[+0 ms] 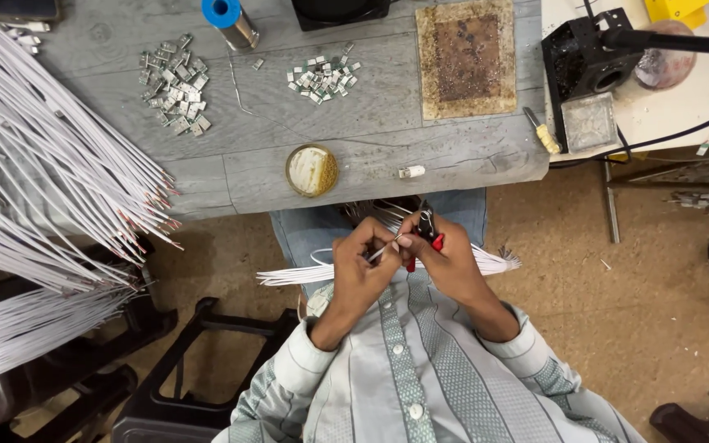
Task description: Soldering multiple thin white wires to small electronic connectors.
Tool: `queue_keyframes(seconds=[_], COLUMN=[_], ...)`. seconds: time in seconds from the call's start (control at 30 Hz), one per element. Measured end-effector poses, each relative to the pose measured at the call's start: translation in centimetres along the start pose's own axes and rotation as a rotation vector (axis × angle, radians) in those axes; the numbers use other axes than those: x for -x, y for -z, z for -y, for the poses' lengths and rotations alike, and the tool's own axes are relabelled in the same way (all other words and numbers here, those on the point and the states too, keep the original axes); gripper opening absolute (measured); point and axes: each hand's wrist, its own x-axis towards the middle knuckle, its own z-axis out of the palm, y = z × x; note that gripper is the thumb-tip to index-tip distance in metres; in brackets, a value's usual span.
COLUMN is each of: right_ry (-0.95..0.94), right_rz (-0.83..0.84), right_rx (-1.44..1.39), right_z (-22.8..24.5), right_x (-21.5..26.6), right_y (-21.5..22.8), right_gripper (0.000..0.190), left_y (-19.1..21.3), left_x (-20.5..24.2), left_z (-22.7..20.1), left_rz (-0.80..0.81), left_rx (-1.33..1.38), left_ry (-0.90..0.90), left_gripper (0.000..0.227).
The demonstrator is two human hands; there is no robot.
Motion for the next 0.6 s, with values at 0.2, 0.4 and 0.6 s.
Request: queue_keyframes(seconds=[0.2, 0.4, 0.6], right_ry=[0.003, 0.1, 0.265], right_rz=[0.013, -0.025, -0.032], right_rx=[0.066, 0.415, 0.619], right_z=[-0.4, 2.7, 3.1], right_x=[0.3, 0.1, 0.3], right_y=[-0.2, -1.7, -2.3], right_gripper=[0.011, 0.026, 0.032], left_y=[0.3, 0.4, 0.1], left_x=[0.3, -0.6, -0.7], left_z=[0.4, -0.1, -0.6], left_rz=[0.002, -0.113, -0.116], left_rx=[-0.128, -0.095, -0.164], left_ry=[-0.078, -0.071, -0.052], left_gripper=[0.007, 0.004, 0.006])
